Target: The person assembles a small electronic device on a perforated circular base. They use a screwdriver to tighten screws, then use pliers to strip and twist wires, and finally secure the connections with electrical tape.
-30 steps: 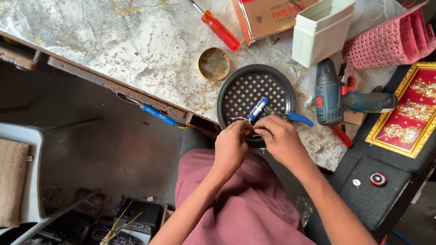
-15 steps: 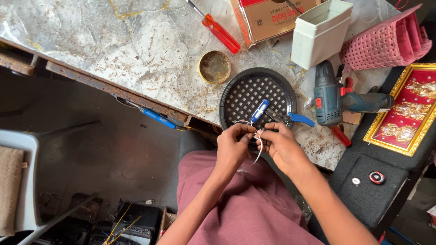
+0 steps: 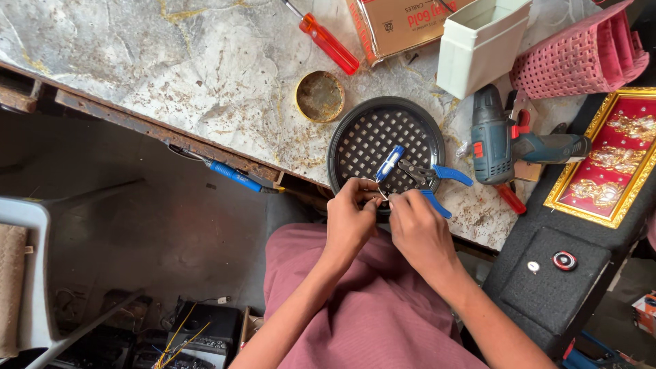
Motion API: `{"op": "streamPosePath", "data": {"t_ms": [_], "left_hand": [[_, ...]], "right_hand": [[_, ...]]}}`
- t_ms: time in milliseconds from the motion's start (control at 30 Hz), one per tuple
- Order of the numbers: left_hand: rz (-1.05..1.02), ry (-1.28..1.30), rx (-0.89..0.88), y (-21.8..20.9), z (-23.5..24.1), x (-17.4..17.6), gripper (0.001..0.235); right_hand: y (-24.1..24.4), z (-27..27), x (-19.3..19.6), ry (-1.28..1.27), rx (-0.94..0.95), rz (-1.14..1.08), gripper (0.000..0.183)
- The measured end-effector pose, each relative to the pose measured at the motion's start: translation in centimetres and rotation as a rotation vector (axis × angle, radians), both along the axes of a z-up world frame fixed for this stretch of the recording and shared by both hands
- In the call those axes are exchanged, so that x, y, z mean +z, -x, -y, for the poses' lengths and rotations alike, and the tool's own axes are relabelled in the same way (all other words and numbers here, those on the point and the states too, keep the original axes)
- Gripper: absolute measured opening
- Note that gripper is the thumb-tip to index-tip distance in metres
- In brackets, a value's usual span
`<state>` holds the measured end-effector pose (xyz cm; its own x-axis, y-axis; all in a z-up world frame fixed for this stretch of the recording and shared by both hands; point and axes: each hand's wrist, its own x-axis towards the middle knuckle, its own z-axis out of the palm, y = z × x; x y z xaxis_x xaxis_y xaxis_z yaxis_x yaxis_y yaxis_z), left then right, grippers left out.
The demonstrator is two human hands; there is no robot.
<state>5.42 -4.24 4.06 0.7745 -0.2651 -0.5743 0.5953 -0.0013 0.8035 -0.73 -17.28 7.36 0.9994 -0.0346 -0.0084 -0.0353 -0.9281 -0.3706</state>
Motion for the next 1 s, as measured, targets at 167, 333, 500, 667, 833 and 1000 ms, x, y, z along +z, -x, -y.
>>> {"op": "streamPosePath", "data": {"t_ms": [167,333,500,667,833,1000], "left_hand": [[-0.046,-0.024,0.065,0.7,0.4,-0.6,0.023],[0.120,-0.003,0.079,0.2,0.3,-1.1,0.030],[0.027,-0.074,-0.005,0.6,0.5,-1.0,0.029],[0.094,-0.116,0.004,0.3,0.4,-1.1,0.030],[0.138,-0.069,0.045,0.9,0.7,-1.7,0.031],[0.138,-0.094,0.042,1.0,0.7,-2.1,0.030]], "right_hand": [[-0.5,2.0,-2.3,-0.832,-0.574,-0.489,0.012],[-1.2,2.4,-1.7,-0.888,-0.483,-0.513,0.013],[-1.1,1.3,0.7,0.053,0.115,-0.013,0.013],[-0.9,0.8,0.3,0.132,0.132,0.037,0.011],[-0.8,2.5,-3.5,-1.029,-0.809,-0.634,0.018],[0.1,1.9,-3.0,-0.505,-0.565,-0.366,0.026]]}}
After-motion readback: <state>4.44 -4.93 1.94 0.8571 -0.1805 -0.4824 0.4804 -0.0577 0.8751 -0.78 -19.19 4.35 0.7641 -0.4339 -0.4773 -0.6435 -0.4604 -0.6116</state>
